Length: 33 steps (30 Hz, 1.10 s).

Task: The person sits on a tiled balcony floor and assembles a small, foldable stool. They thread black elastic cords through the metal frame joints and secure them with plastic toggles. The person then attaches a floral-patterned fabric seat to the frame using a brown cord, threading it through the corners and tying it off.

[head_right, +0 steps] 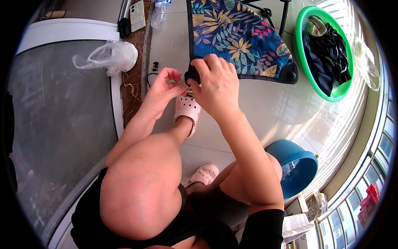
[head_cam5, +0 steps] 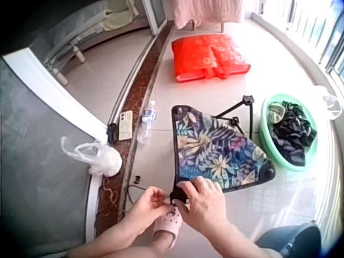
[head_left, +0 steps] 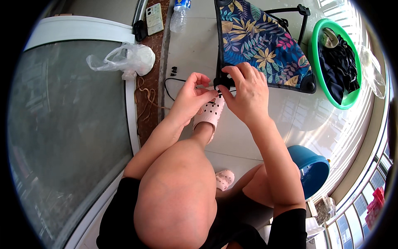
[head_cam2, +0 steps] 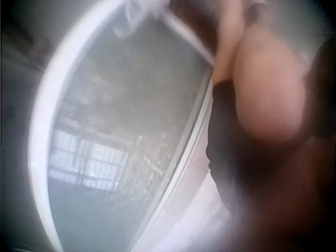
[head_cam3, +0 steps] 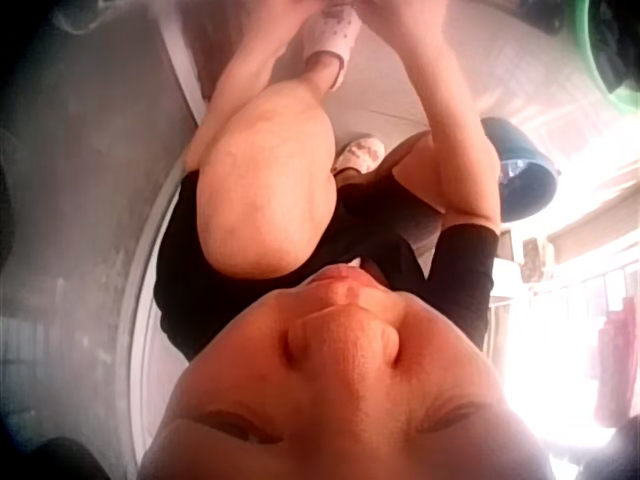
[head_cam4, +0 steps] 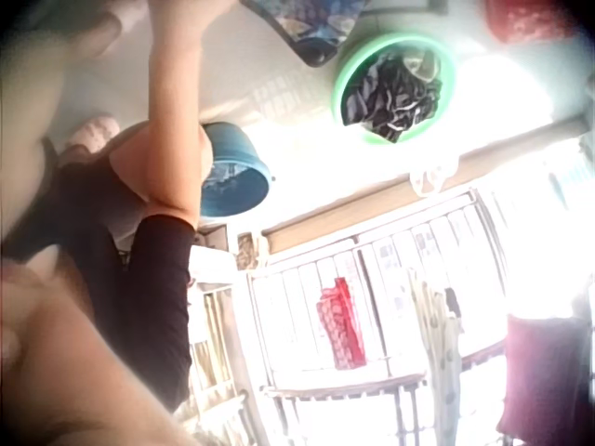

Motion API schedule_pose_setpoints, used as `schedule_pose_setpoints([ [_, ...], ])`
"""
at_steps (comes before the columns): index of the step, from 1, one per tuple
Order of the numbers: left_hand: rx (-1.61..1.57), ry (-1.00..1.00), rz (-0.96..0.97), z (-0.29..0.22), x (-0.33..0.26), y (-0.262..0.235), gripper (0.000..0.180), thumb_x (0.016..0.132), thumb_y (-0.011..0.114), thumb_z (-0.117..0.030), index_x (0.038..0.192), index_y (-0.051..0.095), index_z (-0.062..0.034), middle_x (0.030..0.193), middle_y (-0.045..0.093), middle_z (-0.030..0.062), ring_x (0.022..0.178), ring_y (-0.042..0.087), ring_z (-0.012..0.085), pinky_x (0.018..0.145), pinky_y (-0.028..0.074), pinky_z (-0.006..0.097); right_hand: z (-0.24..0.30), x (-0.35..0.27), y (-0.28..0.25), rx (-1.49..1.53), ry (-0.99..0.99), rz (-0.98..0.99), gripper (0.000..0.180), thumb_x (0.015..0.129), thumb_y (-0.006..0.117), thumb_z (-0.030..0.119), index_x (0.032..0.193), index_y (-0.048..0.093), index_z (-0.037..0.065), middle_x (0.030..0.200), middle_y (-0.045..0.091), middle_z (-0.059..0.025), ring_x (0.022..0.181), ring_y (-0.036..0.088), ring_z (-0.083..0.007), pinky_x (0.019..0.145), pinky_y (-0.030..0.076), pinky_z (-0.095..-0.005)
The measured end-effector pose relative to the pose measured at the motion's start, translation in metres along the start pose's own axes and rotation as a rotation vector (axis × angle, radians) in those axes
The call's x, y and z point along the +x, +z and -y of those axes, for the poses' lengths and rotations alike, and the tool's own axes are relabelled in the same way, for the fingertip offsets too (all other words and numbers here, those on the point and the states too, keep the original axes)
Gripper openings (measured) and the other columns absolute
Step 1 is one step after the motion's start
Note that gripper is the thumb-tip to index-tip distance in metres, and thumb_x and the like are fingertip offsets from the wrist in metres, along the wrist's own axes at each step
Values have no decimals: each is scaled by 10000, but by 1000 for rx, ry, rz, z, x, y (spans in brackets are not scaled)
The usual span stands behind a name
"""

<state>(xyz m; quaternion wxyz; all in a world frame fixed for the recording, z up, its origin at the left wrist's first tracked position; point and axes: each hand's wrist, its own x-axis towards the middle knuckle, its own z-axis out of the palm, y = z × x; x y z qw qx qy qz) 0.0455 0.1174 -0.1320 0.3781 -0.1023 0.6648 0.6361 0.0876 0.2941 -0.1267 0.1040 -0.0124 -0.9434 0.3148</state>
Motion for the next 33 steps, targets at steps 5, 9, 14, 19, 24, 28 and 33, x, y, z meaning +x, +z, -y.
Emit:
schedule_pose_setpoints([
  [5,-284,-97,122,24,18,-19,225,1002,559,-169,1171,524,-24,1066,599,68,952,651,185,896,534,347,3,-4,12,-52,-5,-22,366,738,774,176,1067,613,164,959,552,-23,899,579,-226,787,453,-364],
  [9,-360,-126,267,33,25,-24,220,1029,508,-195,1168,546,-29,1106,623,73,969,651,187,912,532,342,-5,-6,10,3,-100,27,224,761,754,165,953,640,159,950,551,-13,889,578,-213,768,450,-352],
  [14,-461,-177,343,36,27,-24,190,1022,513,-169,1162,542,-43,1125,630,74,1021,648,201,956,525,355,-15,-6,11,26,-159,17,126,754,755,172,807,644,143,933,546,-7,874,573,-207,754,444,-354],
  [19,-518,-164,377,40,25,-25,181,1018,518,-157,1158,545,-45,1113,634,87,1041,650,226,973,524,371,-7,-3,6,5,-115,41,133,744,752,170,803,634,150,893,528,-15,847,564,-212,744,437,-356],
  [24,-512,-156,331,49,28,-27,173,1017,518,-145,1136,562,-27,1079,643,107,1017,656,233,970,529,380,3,-1,8,-84,-37,38,185,719,766,142,820,611,148,866,519,-29,816,577,-230,742,433,-362],
  [28,-540,-176,367,52,33,-29,174,1018,522,-158,1124,569,-29,1092,646,113,1023,656,232,975,528,385,12,-3,19,-123,44,76,250,702,752,150,856,558,123,851,528,-49,831,579,-248,752,424,-377],
  [33,-636,-200,450,63,41,-33,195,1010,554,-181,1119,577,-21,1086,661,116,1015,664,217,959,538,366,19,-5,34,-156,155,77,276,701,737,133,884,533,96,856,540,-70,827,583,-260,753,423,-391],
])
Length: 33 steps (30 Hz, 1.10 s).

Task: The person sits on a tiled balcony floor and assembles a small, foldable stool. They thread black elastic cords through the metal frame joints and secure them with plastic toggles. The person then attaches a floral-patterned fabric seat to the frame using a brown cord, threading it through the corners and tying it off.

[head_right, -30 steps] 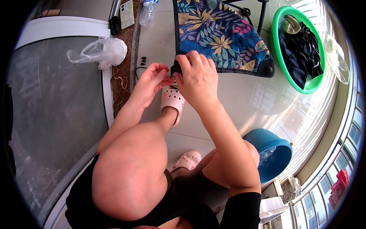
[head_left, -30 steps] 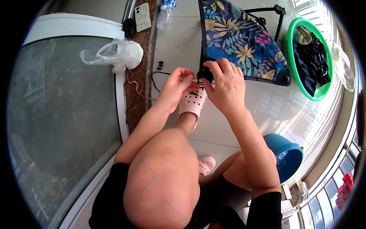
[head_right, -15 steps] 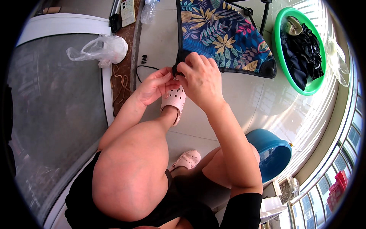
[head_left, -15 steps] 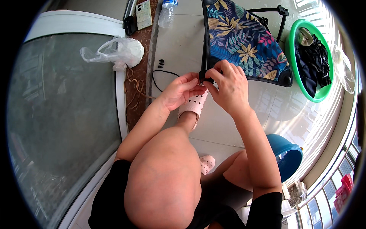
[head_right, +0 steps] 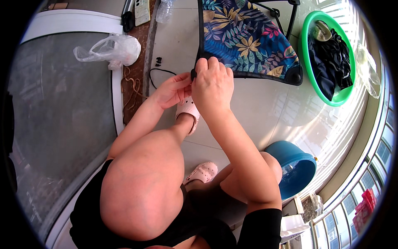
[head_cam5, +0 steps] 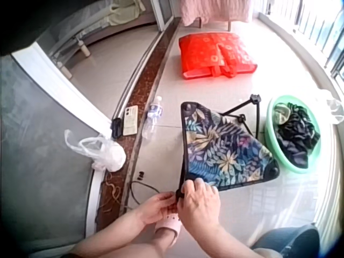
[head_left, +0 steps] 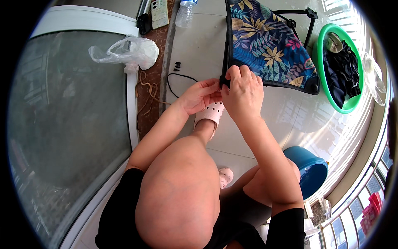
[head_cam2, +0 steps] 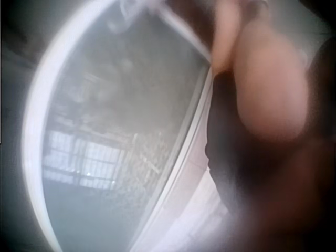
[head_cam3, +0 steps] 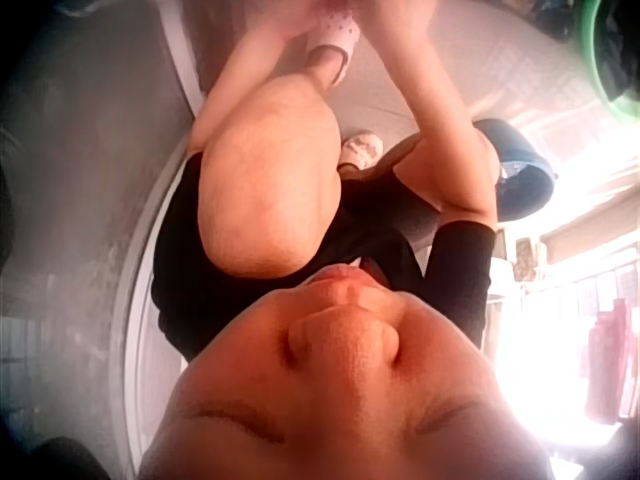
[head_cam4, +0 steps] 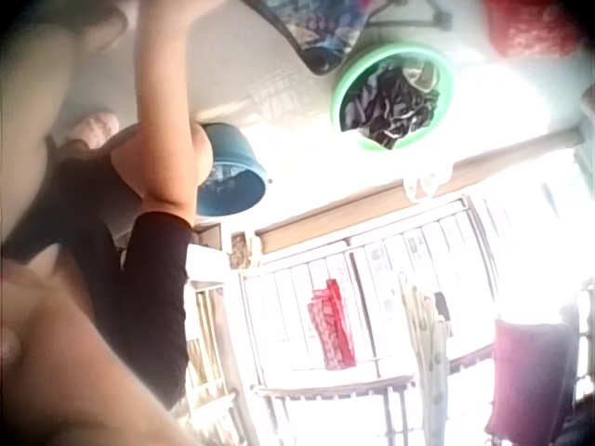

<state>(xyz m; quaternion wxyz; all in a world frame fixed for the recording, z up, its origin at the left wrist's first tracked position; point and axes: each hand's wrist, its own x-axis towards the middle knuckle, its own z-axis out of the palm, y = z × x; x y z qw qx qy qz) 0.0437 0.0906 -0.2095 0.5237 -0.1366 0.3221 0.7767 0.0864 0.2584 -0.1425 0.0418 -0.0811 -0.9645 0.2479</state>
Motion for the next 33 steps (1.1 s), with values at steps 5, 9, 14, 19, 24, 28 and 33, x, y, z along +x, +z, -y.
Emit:
schedule_pose_setpoints([
  [5,26,-73,-46,-1,7,-14,215,992,584,-165,1141,591,-10,1078,668,114,994,675,198,914,565,321,0,-3,-2,79,73,-21,342,697,759,121,952,532,101,910,548,-78,868,591,-271,772,429,-393],
  [9,56,-124,-30,1,14,-15,231,976,599,-127,1173,592,-6,1088,667,116,978,680,194,899,575,311,-2,-4,-1,87,109,-49,371,683,775,120,969,538,103,944,543,-91,895,589,-276,780,432,-389],
  [14,134,-59,13,3,22,-25,294,971,584,-96,1248,560,1,1177,637,120,1055,656,224,945,549,357,-1,-3,-4,73,74,0,262,704,752,126,892,571,105,932,542,-78,889,585,-261,784,427,-381],
  [19,236,-2,-3,7,23,-31,293,964,591,-85,1242,570,5,1170,640,121,1071,654,240,949,545,380,-2,-10,-6,-40,-89,-18,112,764,695,89,805,591,97,908,560,-33,858,581,-222,776,443,-352],
  [24,220,91,-33,12,23,-22,218,951,624,-97,1142,620,7,1104,659,116,1007,668,224,907,557,368,-10,-18,-14,-4,-249,4,212,744,648,31,944,667,97,953,579,-20,866,577,-210,783,446,-344],
  [28,215,162,-29,13,21,-15,170,953,620,-89,1087,652,13,1049,689,117,972,689,223,883,584,355,-9,-28,-9,91,-220,-15,294,770,647,12,1052,684,86,1002,600,-28,909,597,-227,791,479,-350],
  [33,229,202,-12,15,19,-16,190,951,629,-106,1100,659,8,1035,700,112,946,702,222,877,585,348,-14,-25,-2,283,-45,-63,170,866,642,58,1030,659,97,944,636,-63,805,643,-275,661,515,-374],
])
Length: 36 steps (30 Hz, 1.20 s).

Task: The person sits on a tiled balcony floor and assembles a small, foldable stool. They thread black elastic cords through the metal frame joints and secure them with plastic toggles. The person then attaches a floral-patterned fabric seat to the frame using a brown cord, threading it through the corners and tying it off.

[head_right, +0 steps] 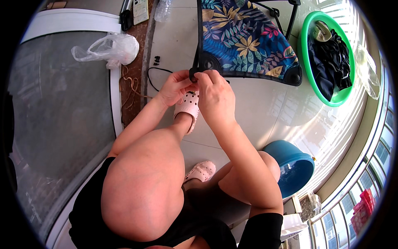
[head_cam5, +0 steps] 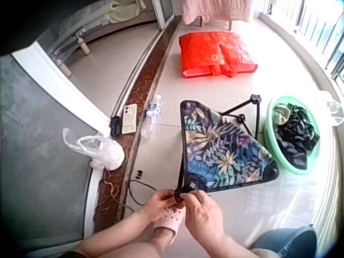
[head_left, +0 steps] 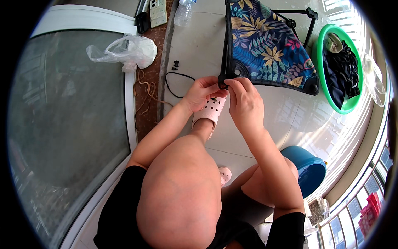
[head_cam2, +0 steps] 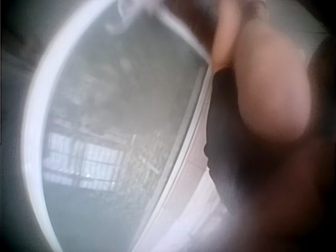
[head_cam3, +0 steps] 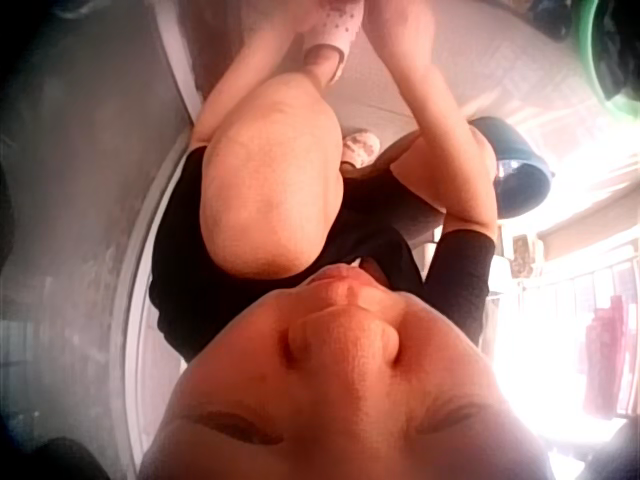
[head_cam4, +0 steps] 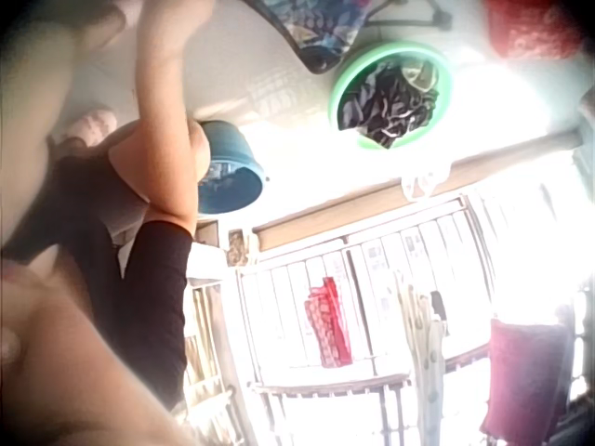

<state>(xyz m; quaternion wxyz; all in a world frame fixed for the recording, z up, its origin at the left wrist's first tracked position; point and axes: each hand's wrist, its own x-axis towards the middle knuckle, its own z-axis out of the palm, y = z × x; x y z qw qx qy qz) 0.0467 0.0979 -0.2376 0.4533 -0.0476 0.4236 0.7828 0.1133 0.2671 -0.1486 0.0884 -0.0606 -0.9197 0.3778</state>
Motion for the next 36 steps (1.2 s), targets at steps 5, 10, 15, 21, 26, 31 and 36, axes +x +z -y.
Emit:
schedule_pose_setpoints([
  [5,-16,-7,3,0,-1,1,199,948,634,-107,1110,663,5,1039,703,109,946,704,219,881,584,339,4,16,-3,-81,157,61,110,848,677,115,909,590,86,866,638,-62,715,646,-283,600,510,-389],
  [10,-43,-33,-16,0,-3,-1,197,945,640,-104,1111,663,1,1078,693,106,983,690,212,902,578,349,15,26,0,-154,233,88,176,790,709,158,866,568,85,847,618,-70,710,637,-296,613,503,-402],
  [15,-82,-16,-20,6,-4,-5,202,940,648,-98,1121,653,-9,1083,686,100,996,680,208,912,570,356,16,23,10,-259,169,108,139,775,694,143,820,573,94,867,610,-78,717,628,-289,658,498,-390],
  [21,-198,9,-134,12,-9,8,146,948,636,-88,1082,656,-35,1055,688,80,971,673,193,901,560,351,11,1,6,-346,-122,95,137,760,642,80,895,619,90,956,555,-35,848,584,-201,715,443,-338],
  [26,-149,77,-106,10,-5,10,125,957,621,-88,1076,626,-48,1057,681,73,976,674,196,915,557,356,15,-6,-1,-318,-141,96,308,753,640,60,1058,667,91,1033,561,-38,889,580,-198,742,449,-335],
  [31,-113,83,-14,3,-2,14,110,972,591,-88,1075,602,-52,1049,668,86,992,686,233,910,564,362,13,5,-11,-55,-14,88,240,810,644,24,1047,642,66,1039,577,-59,857,624,-226,699,504,-345],
  [36,-10,16,-8,-5,-3,9,113,981,579,-107,1072,589,-42,1014,665,105,994,695,275,885,574,363,8,13,-37,285,272,-89,139,866,650,44,986,579,46,1042,593,-100,756,666,-230,643,538,-365],
])
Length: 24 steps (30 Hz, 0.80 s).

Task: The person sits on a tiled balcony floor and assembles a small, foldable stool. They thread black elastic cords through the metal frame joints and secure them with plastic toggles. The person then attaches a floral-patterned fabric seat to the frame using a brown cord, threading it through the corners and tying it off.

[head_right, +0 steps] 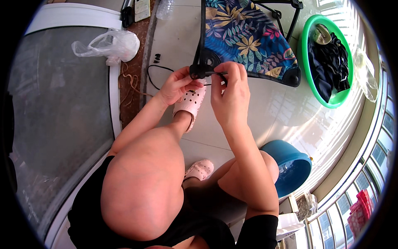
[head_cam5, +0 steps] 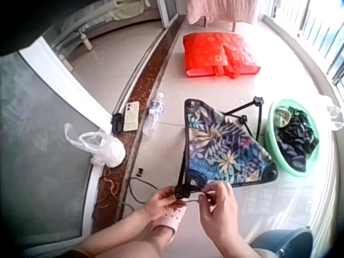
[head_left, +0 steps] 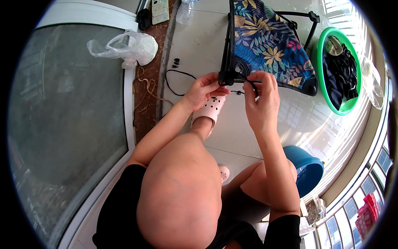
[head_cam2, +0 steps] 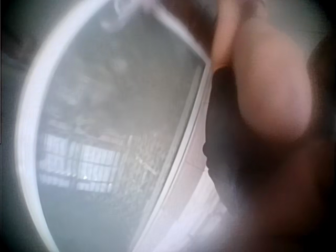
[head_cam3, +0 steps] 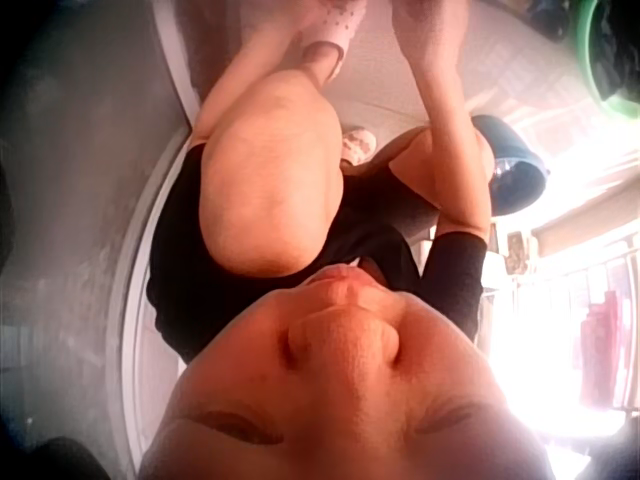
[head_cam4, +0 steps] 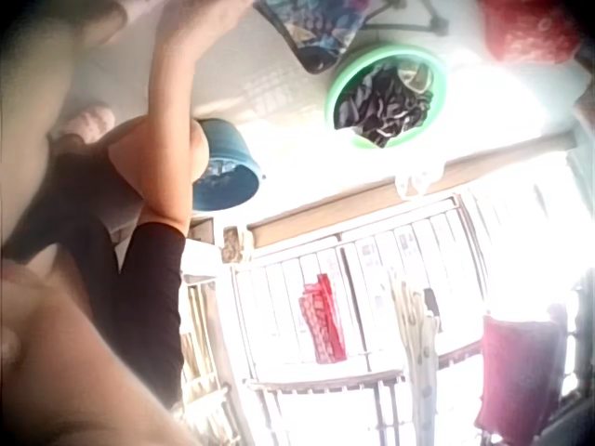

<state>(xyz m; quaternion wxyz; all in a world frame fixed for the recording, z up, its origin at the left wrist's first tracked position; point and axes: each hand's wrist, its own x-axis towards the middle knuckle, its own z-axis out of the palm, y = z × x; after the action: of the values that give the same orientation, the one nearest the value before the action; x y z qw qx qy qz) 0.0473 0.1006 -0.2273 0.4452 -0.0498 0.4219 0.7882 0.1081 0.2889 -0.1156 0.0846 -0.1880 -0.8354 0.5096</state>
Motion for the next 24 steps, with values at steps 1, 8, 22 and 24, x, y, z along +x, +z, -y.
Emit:
schedule_pose_setpoints([
  [1,3,-10,-2,0,0,2,112,982,576,-110,1071,587,-42,1015,666,104,996,695,275,886,573,361,-8,1,-4,-17,105,37,158,894,663,115,1011,590,38,1045,638,-126,755,687,-204,640,534,-329],
  [8,30,-24,-28,0,-2,6,113,999,542,-126,1073,575,-46,1037,656,98,1012,691,274,903,564,353,-23,11,-5,633,973,342,386,998,577,356,1194,596,24,1089,685,-85,835,684,-163,690,510,-268],
  [22,-204,-20,-25,2,-1,13,90,994,519,-84,1059,568,-45,1130,657,132,1041,683,269,943,559,345,-39,6,25,1012,815,-2,221,938,686,245,1040,589,74,977,675,-56,726,624,-134,635,494,-283],
  [24,-305,14,-21,7,2,7,57,978,537,-57,1028,563,-51,1122,664,132,1035,685,264,936,564,334,-31,5,21,1052,790,7,196,933,691,216,1016,587,72,985,675,-64,760,637,-148,682,502,-285],
])
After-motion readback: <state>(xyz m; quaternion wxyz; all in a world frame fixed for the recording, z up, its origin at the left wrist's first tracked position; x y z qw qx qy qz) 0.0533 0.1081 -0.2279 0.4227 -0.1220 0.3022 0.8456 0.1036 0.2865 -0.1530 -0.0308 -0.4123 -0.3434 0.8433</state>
